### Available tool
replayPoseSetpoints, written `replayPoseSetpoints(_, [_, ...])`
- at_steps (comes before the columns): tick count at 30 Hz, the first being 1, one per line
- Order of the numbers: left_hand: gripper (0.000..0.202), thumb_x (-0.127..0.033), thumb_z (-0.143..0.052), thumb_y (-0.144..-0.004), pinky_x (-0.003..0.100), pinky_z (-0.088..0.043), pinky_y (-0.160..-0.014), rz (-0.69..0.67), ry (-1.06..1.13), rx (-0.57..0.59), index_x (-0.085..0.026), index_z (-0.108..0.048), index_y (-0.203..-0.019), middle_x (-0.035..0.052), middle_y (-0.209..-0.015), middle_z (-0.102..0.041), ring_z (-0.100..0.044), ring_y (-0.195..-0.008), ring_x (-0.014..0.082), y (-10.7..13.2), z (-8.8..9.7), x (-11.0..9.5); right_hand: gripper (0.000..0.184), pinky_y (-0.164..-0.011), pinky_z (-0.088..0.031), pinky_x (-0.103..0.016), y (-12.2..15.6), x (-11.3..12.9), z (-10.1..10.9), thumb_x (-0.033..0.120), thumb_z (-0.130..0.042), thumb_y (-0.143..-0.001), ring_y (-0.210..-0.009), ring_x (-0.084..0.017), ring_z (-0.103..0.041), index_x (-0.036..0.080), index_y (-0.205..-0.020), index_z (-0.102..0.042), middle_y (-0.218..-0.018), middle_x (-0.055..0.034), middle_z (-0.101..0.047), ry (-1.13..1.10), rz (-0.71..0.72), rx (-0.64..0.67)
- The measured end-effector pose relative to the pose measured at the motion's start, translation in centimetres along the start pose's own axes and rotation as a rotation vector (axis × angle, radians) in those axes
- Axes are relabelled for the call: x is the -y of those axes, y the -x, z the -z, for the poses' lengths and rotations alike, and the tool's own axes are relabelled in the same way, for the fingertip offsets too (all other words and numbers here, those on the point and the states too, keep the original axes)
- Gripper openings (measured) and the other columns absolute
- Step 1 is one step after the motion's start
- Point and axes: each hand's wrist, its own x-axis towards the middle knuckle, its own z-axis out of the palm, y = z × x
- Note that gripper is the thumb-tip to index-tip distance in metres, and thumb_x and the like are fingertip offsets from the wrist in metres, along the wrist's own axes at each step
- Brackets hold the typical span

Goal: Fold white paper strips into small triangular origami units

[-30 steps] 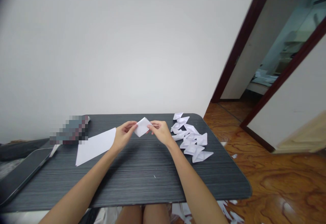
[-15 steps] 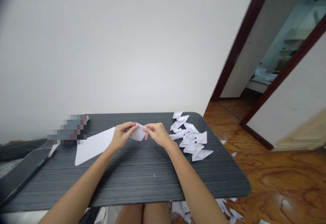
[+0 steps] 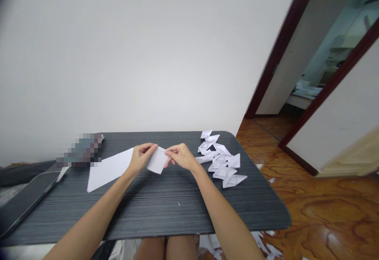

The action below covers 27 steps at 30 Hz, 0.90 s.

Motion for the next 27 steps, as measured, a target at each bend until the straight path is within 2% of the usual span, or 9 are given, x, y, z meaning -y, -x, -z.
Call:
replayPoseSetpoints(5, [0.034,-0.041,-0.045,-0.075,0.017,-0.031,-0.031,0.081,0.009,0.227,-0.011,-0.058,-0.070,-0.0008,-0.047,-0.055,-0.049,-0.035,0.0085,0.4,-0.3,0.0,0.032,-0.039,-0.027,-0.019,-0.2,-0.7,0.6,0.036,-0.051,-0.072,-0.035,-0.005,-0.040,0.006,-0.077,-0.062,-0.050,-0.0063,-0.062,-0.082,-0.004,-0.110])
replayPoseSetpoints(9, [0.035,-0.044,-0.047,-0.073,0.015,-0.020,-0.023,0.178,0.049,0.228,-0.011,-0.053,-0.064,-0.0033,-0.038,-0.049,-0.038,-0.023,0.0055,0.5,-0.2,0.2,0.033,-0.037,-0.023,-0.018,-0.3,-0.7,0.7,0.038,-0.054,-0.069,-0.032,-0.006,-0.042,0.006,-0.077,-0.061,-0.040,-0.0016,-0.056,-0.098,-0.063,-0.166])
replayPoseSetpoints(16, [0.031,-0.039,-0.053,-0.071,0.015,-0.029,-0.029,0.212,0.252,0.425,-0.008,-0.054,-0.075,0.0010,-0.047,-0.056,-0.049,-0.032,0.0079,-0.1,-0.3,1.1,0.030,-0.038,-0.029,-0.019,-0.5,-0.9,1.2,0.037,-0.058,-0.064,-0.032,-0.007,-0.044,0.008,-0.070,-0.060,-0.038,0.0021,-0.050,-0.063,-0.086,-0.340])
replayPoseSetpoints(19, [0.031,-0.040,-0.051,-0.071,0.016,-0.026,-0.028,0.239,0.195,0.411,-0.009,-0.055,-0.071,0.0001,-0.045,-0.054,-0.046,-0.029,0.0076,-0.3,0.2,1.6,0.031,-0.037,-0.028,-0.019,-0.6,-1.3,2.2,0.038,-0.058,-0.063,-0.032,-0.008,-0.045,0.008,-0.069,-0.059,-0.042,0.0013,-0.051,-0.074,-0.059,-0.461])
replayPoseSetpoints(21, [0.031,-0.041,-0.048,-0.072,0.017,-0.025,-0.029,0.240,0.109,0.320,-0.010,-0.054,-0.071,-0.0016,-0.042,-0.051,-0.044,-0.028,0.0076,-0.4,0.7,1.9,0.032,-0.036,-0.026,-0.019,-0.6,-1.5,2.6,0.039,-0.056,-0.064,-0.032,-0.007,-0.043,0.008,-0.071,-0.059,-0.040,0.0025,-0.049,-0.082,-0.044,-0.572])
replayPoseSetpoints(22, [0.032,-0.041,-0.047,-0.073,0.017,-0.026,-0.030,0.222,0.054,0.257,-0.011,-0.054,-0.071,-0.0026,-0.041,-0.050,-0.042,-0.028,0.0072,-0.5,0.9,2.0,0.032,-0.035,-0.025,-0.018,-0.6,-1.5,2.6,0.039,-0.055,-0.064,-0.031,-0.007,-0.042,0.009,-0.071,-0.059,-0.038,0.0031,-0.048,-0.061,-0.043,-0.566])
replayPoseSetpoints(23, [0.032,-0.041,-0.045,-0.074,0.018,-0.027,-0.032,0.186,-0.005,0.200,-0.011,-0.055,-0.070,-0.0033,-0.041,-0.049,-0.041,-0.028,0.0067,-0.5,1.0,2.0,0.031,-0.035,-0.025,-0.018,-0.5,-1.5,2.4,0.038,-0.055,-0.064,-0.030,-0.007,-0.041,0.008,-0.069,-0.059,-0.037,0.0035,-0.047,-0.015,-0.050,-0.488])
replayPoseSetpoints(25, [0.033,-0.041,-0.042,-0.076,0.018,-0.030,-0.037,0.075,-0.122,0.140,-0.012,-0.056,-0.068,-0.0030,-0.045,-0.049,-0.042,-0.033,0.0065,-0.4,0.9,1.8,0.028,-0.036,-0.026,-0.018,-0.4,-1.4,1.5,0.037,-0.055,-0.066,-0.031,-0.007,-0.042,0.009,-0.064,-0.059,-0.035,0.0032,-0.047,0.067,-0.069,-0.228])
replayPoseSetpoints(27, [0.034,-0.040,-0.042,-0.076,0.019,-0.029,-0.041,-0.047,-0.231,0.118,-0.013,-0.055,-0.060,-0.0025,-0.046,-0.048,-0.042,-0.039,0.0071,-0.1,0.4,1.6,0.028,-0.036,-0.027,-0.017,-0.4,-1.3,0.2,0.036,-0.053,-0.068,-0.031,-0.006,-0.042,0.009,-0.063,-0.059,-0.036,0.0037,-0.047,0.068,-0.078,-0.106])
